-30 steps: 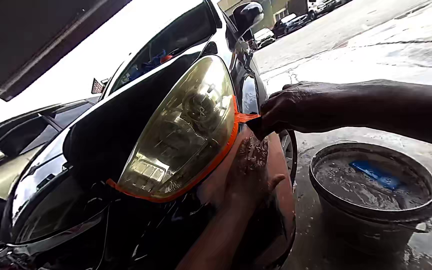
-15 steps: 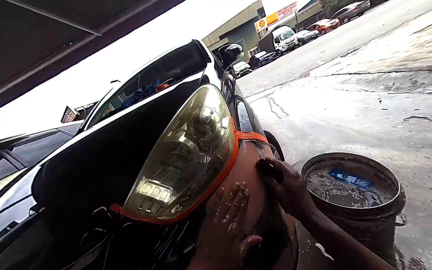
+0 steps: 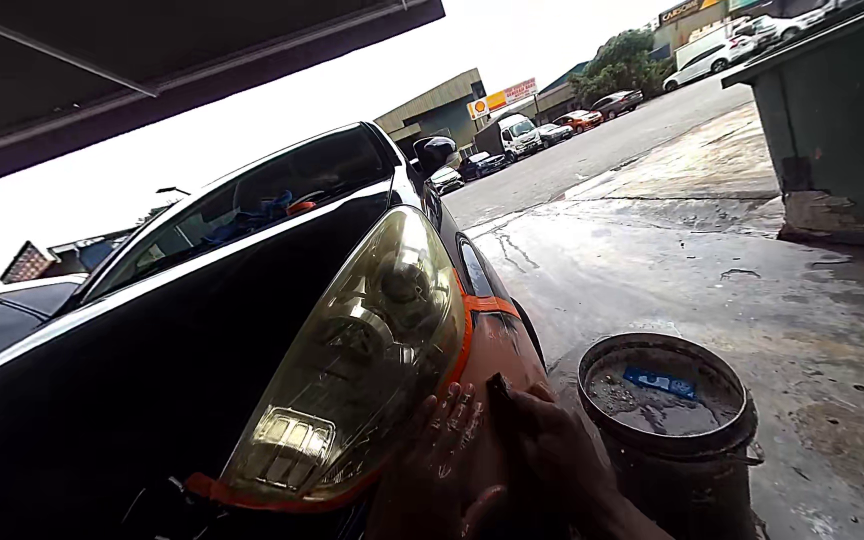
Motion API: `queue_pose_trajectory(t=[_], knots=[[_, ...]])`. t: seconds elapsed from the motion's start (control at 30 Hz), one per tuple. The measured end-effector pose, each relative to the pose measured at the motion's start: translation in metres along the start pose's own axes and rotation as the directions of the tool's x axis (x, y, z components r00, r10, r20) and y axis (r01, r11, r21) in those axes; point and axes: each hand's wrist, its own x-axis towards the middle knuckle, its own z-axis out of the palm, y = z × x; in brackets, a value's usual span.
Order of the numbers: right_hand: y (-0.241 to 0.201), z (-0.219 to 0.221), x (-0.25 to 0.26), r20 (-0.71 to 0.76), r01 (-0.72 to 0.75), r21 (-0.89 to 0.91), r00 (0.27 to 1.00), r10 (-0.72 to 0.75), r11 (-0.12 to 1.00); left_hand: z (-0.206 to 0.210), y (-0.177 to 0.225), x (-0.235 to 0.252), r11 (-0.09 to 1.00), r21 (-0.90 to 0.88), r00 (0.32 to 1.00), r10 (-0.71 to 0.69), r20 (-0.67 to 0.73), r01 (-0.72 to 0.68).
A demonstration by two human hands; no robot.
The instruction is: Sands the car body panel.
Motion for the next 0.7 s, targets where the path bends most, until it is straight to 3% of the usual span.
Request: queue_pose_trajectory(t=[0.07, 0.13, 0.2, 0.3, 0.37, 0.47, 0.53, 0.63, 0.7], knots=[[0.01, -0.001, 0.017, 0.016, 0.008, -0.003, 1.0, -0.008, 1.0, 0.001, -0.001, 0.0, 1.0, -0.006, 1.0, -0.001, 0.006, 0.001], [0.016, -0.006, 0.054, 0.087, -0.102, 0.024, 0.991, 0.099, 0.995, 0.003, 0.001, -0.002, 1.0, 0.0, 1.0, -0.001, 0.008, 0.001], [0.007, -0.006, 0.051, 0.127, -0.161, 0.025, 0.979, 0.157, 0.987, 0.0, 0.003, -0.006, 1.0, -0.004, 1.0, -0.01, 0.021, 0.01], [0.004, 0.009, -0.006, -0.048, 0.033, 0.043, 0.998, -0.031, 0.999, -0.003, 0.001, -0.005, 1.0, -0.025, 0.999, -0.016, 0.045, 0.017], [0.017, 0.013, 0.01, -0.114, 0.044, 0.017, 0.993, -0.042, 0.999, 0.0, 0.001, -0.004, 1.0, -0.018, 1.0, -0.006, 0.024, 0.007], [0.011, 0.002, 0.055, 0.048, -0.218, 0.022, 0.975, 0.217, 0.976, -0.002, 0.003, -0.009, 1.0, -0.011, 1.0, 0.007, 0.008, -0.007], [-0.01, -0.001, 0.03, 0.15, -0.244, -0.023, 0.958, 0.245, 0.969, -0.005, 0.001, -0.007, 0.999, -0.053, 1.0, -0.015, -0.018, 0.014], [-0.035, -0.001, -0.044, 0.233, -0.18, 0.131, 0.961, 0.147, 0.975, -0.015, 0.034, 0.002, 0.948, -0.176, 0.963, -0.271, -0.001, 0.266], [-0.034, -0.008, -0.054, 0.326, -0.205, 0.287, 0.939, 0.105, 0.936, -0.027, 0.072, 0.027, 0.816, -0.208, 0.841, -0.534, 0.089, 0.54]])
